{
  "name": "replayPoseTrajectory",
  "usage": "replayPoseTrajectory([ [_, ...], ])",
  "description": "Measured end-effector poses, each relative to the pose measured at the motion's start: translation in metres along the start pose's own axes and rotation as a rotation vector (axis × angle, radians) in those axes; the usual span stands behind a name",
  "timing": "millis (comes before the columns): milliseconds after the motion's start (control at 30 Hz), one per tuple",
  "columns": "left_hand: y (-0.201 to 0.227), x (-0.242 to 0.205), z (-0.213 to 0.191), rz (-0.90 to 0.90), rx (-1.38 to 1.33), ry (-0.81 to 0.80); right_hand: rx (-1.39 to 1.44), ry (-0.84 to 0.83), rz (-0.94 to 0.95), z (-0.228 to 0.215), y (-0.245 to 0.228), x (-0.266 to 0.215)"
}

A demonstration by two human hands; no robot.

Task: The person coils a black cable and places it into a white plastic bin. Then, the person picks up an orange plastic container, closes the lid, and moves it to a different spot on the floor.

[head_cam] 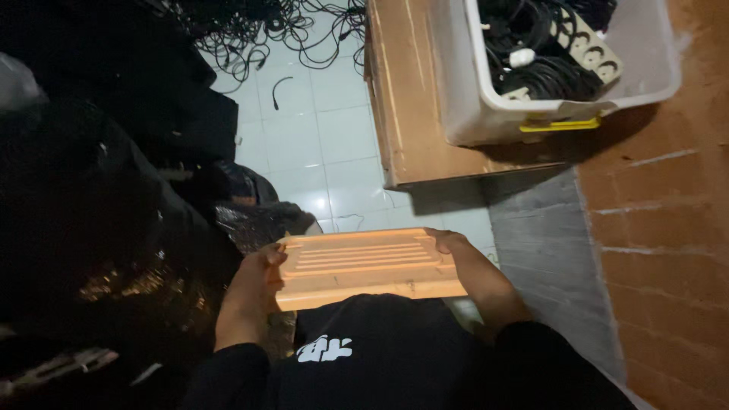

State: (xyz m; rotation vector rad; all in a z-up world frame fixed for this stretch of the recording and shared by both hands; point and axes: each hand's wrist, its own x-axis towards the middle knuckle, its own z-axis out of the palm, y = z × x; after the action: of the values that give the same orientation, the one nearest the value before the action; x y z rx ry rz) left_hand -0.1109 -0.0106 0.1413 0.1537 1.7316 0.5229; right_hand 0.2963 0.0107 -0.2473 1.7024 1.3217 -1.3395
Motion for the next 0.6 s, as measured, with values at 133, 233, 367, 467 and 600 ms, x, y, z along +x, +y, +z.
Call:
replayPoseTrajectory([
  [133, 0.059, -0.001, -0.028, 0.119, 0.137, 0.042, -0.147, -0.015, -0.129, -0.011, -0.047, 0.026],
  [233, 0.105, 0.033, -0.048, 0.074, 0.175, 0.039, -0.032, 0.046, -0.150, -0.014, -0.091, 0.038],
  [367, 0.162, 0.152, -0.058, 0.246, 0.213, -0.066, 0.284, 0.126, -0.053, -0.009, -0.138, 0.040],
  [467, 0.179, 0.202, -0.065, 0.277, 0.255, -0.097, 0.298, 0.185, -0.013, -0.018, -0.163, 0.034],
  [600, 0.214, 0.190, -0.068, 0.257, 0.369, -0.099, 0.163, 0.259, -0.056, -0.032, -0.197, 0.044],
])
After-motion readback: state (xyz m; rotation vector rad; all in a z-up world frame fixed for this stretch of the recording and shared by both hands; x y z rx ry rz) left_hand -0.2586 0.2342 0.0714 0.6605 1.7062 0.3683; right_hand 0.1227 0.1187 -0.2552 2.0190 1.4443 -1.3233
